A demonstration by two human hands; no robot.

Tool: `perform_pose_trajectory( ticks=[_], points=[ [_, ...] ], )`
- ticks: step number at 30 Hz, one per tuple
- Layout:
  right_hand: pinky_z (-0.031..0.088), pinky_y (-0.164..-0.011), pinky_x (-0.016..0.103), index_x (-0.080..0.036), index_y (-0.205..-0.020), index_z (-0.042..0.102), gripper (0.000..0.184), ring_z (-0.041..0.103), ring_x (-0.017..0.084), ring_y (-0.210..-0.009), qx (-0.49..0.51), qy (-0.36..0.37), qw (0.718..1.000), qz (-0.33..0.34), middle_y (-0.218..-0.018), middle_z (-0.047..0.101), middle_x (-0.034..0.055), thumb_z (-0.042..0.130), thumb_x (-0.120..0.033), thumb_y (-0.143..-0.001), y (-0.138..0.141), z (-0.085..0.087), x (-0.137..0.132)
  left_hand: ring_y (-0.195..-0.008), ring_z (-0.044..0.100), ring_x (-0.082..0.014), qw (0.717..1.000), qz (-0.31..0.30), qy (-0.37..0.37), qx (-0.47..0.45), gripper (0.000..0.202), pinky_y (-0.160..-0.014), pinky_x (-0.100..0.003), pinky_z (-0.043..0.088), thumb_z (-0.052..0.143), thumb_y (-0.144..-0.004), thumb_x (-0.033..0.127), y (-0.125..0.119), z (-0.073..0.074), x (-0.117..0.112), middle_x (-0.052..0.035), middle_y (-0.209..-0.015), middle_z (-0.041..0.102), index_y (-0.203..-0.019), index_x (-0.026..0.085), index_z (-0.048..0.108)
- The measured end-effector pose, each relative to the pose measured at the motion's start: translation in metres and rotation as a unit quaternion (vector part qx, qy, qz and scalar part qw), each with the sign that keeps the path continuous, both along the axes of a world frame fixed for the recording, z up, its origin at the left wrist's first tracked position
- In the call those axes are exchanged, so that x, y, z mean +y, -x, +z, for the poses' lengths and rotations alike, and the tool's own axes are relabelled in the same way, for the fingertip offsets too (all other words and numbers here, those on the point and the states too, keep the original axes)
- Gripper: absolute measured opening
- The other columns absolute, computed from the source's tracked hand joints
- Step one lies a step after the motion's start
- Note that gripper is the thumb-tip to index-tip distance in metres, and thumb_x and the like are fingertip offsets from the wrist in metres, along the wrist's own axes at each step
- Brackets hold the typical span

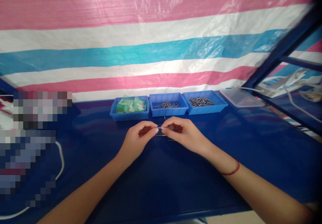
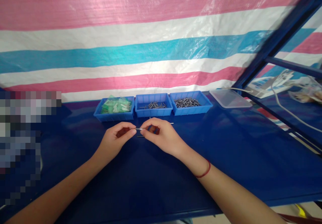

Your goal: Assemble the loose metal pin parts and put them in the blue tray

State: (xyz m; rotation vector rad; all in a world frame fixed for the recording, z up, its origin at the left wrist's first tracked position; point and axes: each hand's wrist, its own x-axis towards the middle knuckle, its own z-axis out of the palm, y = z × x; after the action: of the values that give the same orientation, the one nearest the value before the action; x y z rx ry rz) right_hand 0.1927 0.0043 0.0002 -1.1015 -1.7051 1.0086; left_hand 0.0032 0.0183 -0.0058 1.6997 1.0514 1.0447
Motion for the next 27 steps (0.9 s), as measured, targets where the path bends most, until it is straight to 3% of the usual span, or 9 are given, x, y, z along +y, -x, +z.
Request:
perform_pose_trajectory(
  ticks=[6, 9, 12, 14, 16, 19, 22, 24, 27],
  points=[
    [0.041, -0.056, 0.025, -0.020, -0.084, 0.066, 0.015, 0.052, 0.012, -0.060, -0.004, -0.033, 0.999, -0.036, -0.080, 0.065, 0.0026, 0.064, -0.034, -0.079, 0.000, 0.004, -0.002, -0.078, 0.065, -0.0156, 1.000, -0.015, 0.017, 0.004, 0.016, -0.074, -0.026, 0.051, 0.065, -0.079, 0.030, 0.000, -0.002, 0.000, -0.0019, -0.085, 0.070, -0.088, 0.017, 0.067],
    [0.041, -0.055, 0.025, -0.019, -0.080, 0.065, 0.012, 0.051, 0.011, -0.061, -0.033, -0.069, 0.996, -0.034, -0.079, 0.064, 0.0026, 0.062, -0.031, -0.081, 0.002, 0.007, -0.005, -0.077, 0.064, -0.0152, 0.998, -0.037, 0.014, 0.050, 0.018, -0.071, -0.025, 0.049, 0.060, -0.084, 0.033, 0.000, -0.001, -0.001, -0.0016, -0.085, 0.070, -0.090, 0.017, 0.067],
    [0.041, -0.055, 0.024, -0.018, -0.078, 0.063, 0.013, 0.053, 0.011, -0.062, -0.052, -0.096, 0.993, -0.048, -0.078, 0.063, 0.0024, 0.058, -0.029, -0.084, -0.002, 0.008, -0.001, -0.081, 0.062, -0.0162, 0.986, -0.053, -0.044, 0.155, 0.021, -0.073, -0.027, 0.048, 0.057, -0.087, 0.033, 0.000, 0.000, -0.003, -0.0017, -0.089, 0.069, -0.099, 0.019, 0.066],
    [0.043, -0.058, 0.025, -0.018, -0.080, 0.065, 0.017, 0.056, 0.013, -0.065, -0.051, -0.115, 0.986, -0.107, -0.080, 0.065, 0.0030, 0.058, -0.032, -0.084, -0.013, 0.008, 0.006, -0.090, 0.060, -0.0185, 0.967, -0.048, -0.112, 0.224, 0.025, -0.082, -0.031, 0.046, 0.058, -0.086, 0.033, 0.000, -0.001, -0.003, -0.0030, -0.097, 0.069, -0.107, 0.021, 0.065],
    [0.045, -0.061, 0.027, -0.018, -0.082, 0.066, 0.022, 0.058, 0.015, -0.069, -0.051, -0.136, 0.968, -0.206, -0.081, 0.067, 0.0040, 0.057, -0.038, -0.084, -0.031, 0.006, 0.017, -0.097, 0.057, -0.0207, 0.943, -0.047, -0.170, 0.281, 0.028, -0.087, -0.034, 0.044, 0.058, -0.086, 0.033, 0.001, -0.003, -0.001, -0.0048, -0.104, 0.067, -0.111, 0.021, 0.065],
    [0.045, -0.064, 0.031, -0.016, -0.090, 0.068, 0.031, 0.060, 0.019, -0.069, -0.133, -0.156, 0.908, -0.365, -0.080, 0.068, 0.0064, 0.055, -0.044, -0.084, -0.063, 0.004, 0.032, -0.094, 0.056, -0.0208, 0.913, -0.060, -0.213, 0.342, 0.023, -0.084, -0.035, 0.043, 0.055, -0.089, 0.033, 0.002, -0.008, 0.004, -0.0053, -0.105, 0.065, -0.103, 0.022, 0.068],
    [0.045, -0.066, 0.035, -0.012, -0.113, 0.061, 0.046, 0.060, 0.022, -0.070, -0.255, -0.168, 0.843, -0.443, -0.086, 0.067, 0.0101, 0.059, -0.044, -0.080, -0.082, 0.003, 0.039, -0.091, 0.055, -0.0193, 0.898, -0.070, -0.234, 0.366, 0.020, -0.082, -0.034, 0.042, 0.051, -0.092, 0.029, 0.001, -0.011, 0.007, -0.0040, -0.100, 0.065, -0.093, 0.021, 0.069],
    [0.045, -0.065, 0.034, -0.011, -0.119, 0.057, 0.049, 0.059, 0.021, -0.069, -0.272, -0.181, 0.840, -0.433, -0.089, 0.067, 0.0108, 0.059, -0.042, -0.081, -0.079, 0.005, 0.036, -0.091, 0.055, -0.0192, 0.894, -0.068, -0.238, 0.372, 0.020, -0.080, -0.033, 0.041, 0.049, -0.093, 0.028, 0.000, -0.012, 0.007, -0.0038, -0.097, 0.065, -0.091, 0.020, 0.068],
    [0.044, -0.063, 0.030, -0.016, -0.101, 0.065, 0.028, 0.057, 0.017, -0.064, -0.248, -0.178, 0.900, -0.310, -0.083, 0.068, 0.0063, 0.055, -0.035, -0.084, -0.055, 0.010, 0.024, -0.090, 0.056, -0.0193, 0.895, -0.055, -0.235, 0.376, 0.020, -0.077, -0.033, 0.041, 0.047, -0.094, 0.027, -0.001, -0.011, 0.005, -0.0036, -0.096, 0.066, -0.091, 0.019, 0.066]
  ],
)
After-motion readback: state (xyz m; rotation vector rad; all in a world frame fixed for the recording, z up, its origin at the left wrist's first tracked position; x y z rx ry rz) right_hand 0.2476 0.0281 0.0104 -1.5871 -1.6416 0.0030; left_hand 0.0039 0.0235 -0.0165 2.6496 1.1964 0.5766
